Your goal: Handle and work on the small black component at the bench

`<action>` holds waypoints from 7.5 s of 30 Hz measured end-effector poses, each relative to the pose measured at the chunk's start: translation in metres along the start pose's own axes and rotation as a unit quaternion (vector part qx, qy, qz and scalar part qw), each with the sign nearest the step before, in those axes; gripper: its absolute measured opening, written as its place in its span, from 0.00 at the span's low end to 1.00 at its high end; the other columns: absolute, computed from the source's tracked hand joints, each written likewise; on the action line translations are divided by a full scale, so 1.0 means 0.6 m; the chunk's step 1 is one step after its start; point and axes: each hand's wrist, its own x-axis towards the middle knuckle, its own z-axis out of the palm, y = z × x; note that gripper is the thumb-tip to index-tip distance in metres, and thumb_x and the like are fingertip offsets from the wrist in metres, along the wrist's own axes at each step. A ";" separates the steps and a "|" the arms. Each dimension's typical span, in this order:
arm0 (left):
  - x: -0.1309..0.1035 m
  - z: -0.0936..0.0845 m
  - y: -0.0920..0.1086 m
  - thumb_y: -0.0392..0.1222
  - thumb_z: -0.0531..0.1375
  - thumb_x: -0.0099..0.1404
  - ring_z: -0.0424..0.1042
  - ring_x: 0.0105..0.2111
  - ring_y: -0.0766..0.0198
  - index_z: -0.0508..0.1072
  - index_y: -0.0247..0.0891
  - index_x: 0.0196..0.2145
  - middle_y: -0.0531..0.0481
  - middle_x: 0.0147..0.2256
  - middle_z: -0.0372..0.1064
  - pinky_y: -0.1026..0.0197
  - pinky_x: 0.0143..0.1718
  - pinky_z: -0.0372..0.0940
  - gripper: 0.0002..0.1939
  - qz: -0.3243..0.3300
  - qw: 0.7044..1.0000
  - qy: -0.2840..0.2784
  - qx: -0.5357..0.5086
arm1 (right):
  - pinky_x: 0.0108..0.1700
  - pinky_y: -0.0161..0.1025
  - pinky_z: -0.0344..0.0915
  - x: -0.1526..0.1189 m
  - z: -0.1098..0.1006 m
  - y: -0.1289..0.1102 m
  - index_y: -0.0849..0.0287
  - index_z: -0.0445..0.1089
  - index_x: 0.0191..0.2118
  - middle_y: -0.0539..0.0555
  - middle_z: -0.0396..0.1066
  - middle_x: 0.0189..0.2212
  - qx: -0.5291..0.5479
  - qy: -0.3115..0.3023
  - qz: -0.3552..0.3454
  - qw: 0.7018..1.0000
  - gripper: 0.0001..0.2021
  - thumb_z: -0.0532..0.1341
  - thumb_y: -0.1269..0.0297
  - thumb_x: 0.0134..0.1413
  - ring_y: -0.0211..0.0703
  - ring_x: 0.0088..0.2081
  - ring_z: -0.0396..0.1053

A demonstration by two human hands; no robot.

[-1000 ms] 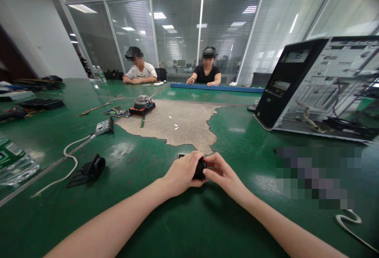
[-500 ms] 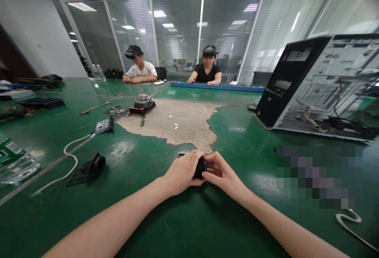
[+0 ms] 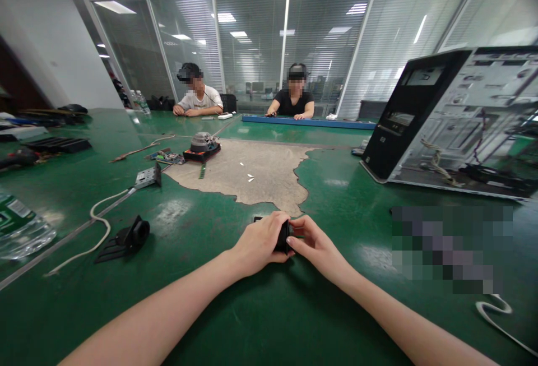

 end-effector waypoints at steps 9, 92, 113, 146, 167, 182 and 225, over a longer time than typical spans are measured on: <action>0.001 0.000 0.003 0.40 0.59 0.52 0.63 0.43 0.56 0.50 0.41 0.48 0.47 0.45 0.58 0.54 0.40 0.62 0.28 -0.008 1.000 -0.002 -0.007 | 0.40 0.39 0.67 -0.006 0.006 -0.005 0.55 0.60 0.37 0.52 0.63 0.36 -0.079 0.042 -0.050 0.995 0.07 0.55 0.64 0.51 0.40 0.37 0.66; 0.003 0.002 0.001 0.41 0.61 0.50 0.64 0.43 0.56 0.51 0.41 0.48 0.47 0.44 0.60 0.56 0.41 0.61 0.31 -0.018 1.000 -0.007 0.000 | 0.45 0.41 0.64 -0.011 0.006 -0.009 0.56 0.61 0.38 0.55 0.61 0.42 -0.193 0.052 -0.134 0.971 0.06 0.52 0.68 0.53 0.42 0.44 0.63; 0.002 0.000 0.002 0.42 0.60 0.50 0.64 0.41 0.56 0.50 0.41 0.48 0.47 0.43 0.60 0.55 0.39 0.61 0.30 -0.027 1.000 -0.012 0.004 | 0.45 0.44 0.65 -0.008 0.005 -0.011 0.57 0.57 0.45 0.55 0.62 0.40 -0.149 0.034 -0.070 0.986 0.12 0.52 0.68 0.53 0.42 0.41 0.65; 0.007 0.004 -0.005 0.43 0.60 0.50 0.64 0.41 0.56 0.52 0.41 0.47 0.47 0.43 0.60 0.56 0.38 0.61 0.29 -0.034 0.999 -0.012 -0.005 | 0.44 0.42 0.66 -0.005 0.004 -0.009 0.56 0.56 0.46 0.55 0.63 0.40 -0.139 0.031 -0.058 0.988 0.12 0.51 0.67 0.54 0.42 0.42 0.65; 0.004 -0.003 -0.002 0.39 0.61 0.49 0.64 0.40 0.57 0.51 0.41 0.47 0.48 0.42 0.60 0.57 0.37 0.61 0.29 -0.026 0.999 -0.023 0.002 | 0.45 0.43 0.64 -0.011 0.004 -0.017 0.56 0.59 0.41 0.54 0.62 0.41 -0.164 0.029 -0.098 0.981 0.11 0.54 0.71 0.50 0.42 0.42 0.64; 0.005 -0.001 0.000 0.42 0.60 0.50 0.65 0.39 0.57 0.52 0.40 0.46 0.48 0.41 0.61 0.58 0.37 0.62 0.28 -0.026 0.999 -0.015 0.016 | 0.42 0.41 0.65 -0.012 0.003 -0.016 0.56 0.57 0.42 0.53 0.63 0.38 -0.149 0.018 -0.070 0.986 0.09 0.52 0.69 0.53 0.40 0.39 0.66; 0.001 0.001 0.005 0.44 0.60 0.52 0.64 0.41 0.57 0.52 0.41 0.46 0.47 0.43 0.59 0.56 0.39 0.62 0.26 -0.017 1.000 -0.009 0.008 | 0.36 0.38 0.67 0.004 -0.005 -0.002 0.59 0.63 0.38 0.52 0.70 0.33 0.011 0.013 0.033 0.999 0.12 0.60 0.63 0.45 0.40 0.33 0.70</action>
